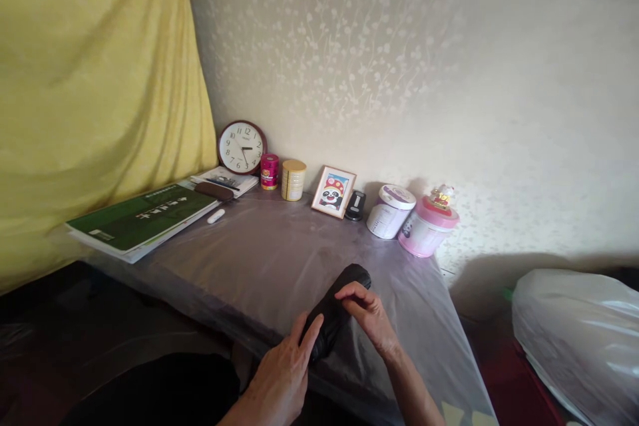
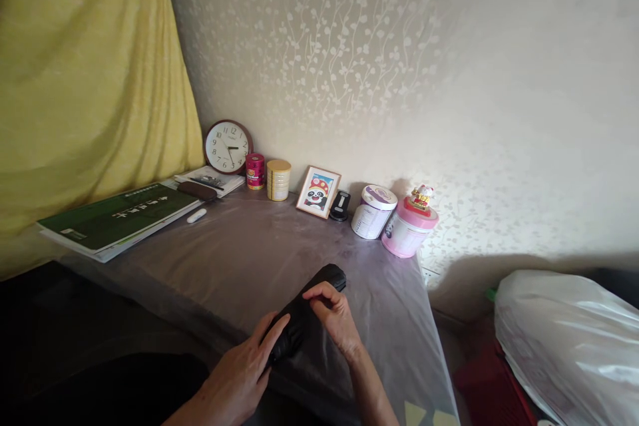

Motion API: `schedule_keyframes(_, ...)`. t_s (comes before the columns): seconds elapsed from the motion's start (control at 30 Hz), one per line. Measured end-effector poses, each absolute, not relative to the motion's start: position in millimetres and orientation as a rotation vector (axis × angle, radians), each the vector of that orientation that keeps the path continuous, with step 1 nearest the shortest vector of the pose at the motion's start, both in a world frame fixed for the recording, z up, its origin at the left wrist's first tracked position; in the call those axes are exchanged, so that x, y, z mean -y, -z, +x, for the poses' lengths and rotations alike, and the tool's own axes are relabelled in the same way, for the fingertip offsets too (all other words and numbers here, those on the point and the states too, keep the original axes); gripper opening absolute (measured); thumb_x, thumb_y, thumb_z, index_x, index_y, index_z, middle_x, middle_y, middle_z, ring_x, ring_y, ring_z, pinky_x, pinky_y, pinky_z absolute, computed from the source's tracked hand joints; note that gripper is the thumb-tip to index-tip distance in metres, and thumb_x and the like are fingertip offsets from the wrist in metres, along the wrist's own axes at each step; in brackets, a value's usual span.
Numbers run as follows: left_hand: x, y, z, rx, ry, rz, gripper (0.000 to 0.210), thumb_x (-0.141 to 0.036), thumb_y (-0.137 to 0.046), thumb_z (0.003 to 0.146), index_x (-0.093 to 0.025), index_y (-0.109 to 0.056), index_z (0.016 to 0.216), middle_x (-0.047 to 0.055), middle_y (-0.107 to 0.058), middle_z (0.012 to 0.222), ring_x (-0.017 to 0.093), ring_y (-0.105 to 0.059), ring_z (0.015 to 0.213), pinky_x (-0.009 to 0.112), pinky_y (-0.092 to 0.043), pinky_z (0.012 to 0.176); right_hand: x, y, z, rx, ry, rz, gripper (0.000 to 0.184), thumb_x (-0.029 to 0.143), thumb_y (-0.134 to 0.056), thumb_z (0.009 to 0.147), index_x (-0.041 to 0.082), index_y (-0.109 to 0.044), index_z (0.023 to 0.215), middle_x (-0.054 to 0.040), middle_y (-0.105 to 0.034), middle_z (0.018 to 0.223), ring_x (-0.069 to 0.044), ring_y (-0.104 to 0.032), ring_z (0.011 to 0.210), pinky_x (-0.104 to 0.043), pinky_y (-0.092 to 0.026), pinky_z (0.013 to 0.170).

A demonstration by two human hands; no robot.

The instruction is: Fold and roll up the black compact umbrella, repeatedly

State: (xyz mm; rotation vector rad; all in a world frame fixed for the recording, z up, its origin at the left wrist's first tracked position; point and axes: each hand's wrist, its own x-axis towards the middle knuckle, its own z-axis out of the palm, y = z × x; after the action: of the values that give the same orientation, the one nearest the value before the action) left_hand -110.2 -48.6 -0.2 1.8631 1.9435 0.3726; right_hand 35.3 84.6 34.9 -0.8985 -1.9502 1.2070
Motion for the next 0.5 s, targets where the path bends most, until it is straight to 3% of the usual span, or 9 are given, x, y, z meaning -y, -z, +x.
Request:
schedule_keyframes(0.27, 51, 0, -112, -1.936, -0.446, 1.879, 0.08, -0.005, -0.035, 0.071, -0.032, -0.004, 0.14, 0.006, -0.021, 0.148, 0.016, -0.061, 0.095, 0.029, -0.048, 0.082, -75, -37, 85, 1.871, -1.378, -0.99, 0.018, 0.036, -0.06, 0.074, 0.021, -0.068, 0.081, -0.0014, -0.062, 0.079, -0.018, -0.056, 0.077, -0.03, -0.046, 0.073)
schedule_keyframes(0.5, 40, -10, -128, -1.936, -0.715, 1.592, 0.059, -0.016, -0.041, 0.072, -0.019, -0.034, 0.131, 0.007, -0.051, 0.122, 0.015, -0.057, 0.102, 0.024, -0.043, 0.089, -80, 1, 120, 1.473, -1.267, -1.227, 0.038, 0.052, -0.069, 0.062, 0.019, -0.069, 0.079, -0.0042, -0.065, 0.072, -0.019, -0.059, 0.067, -0.034, -0.049, 0.068)
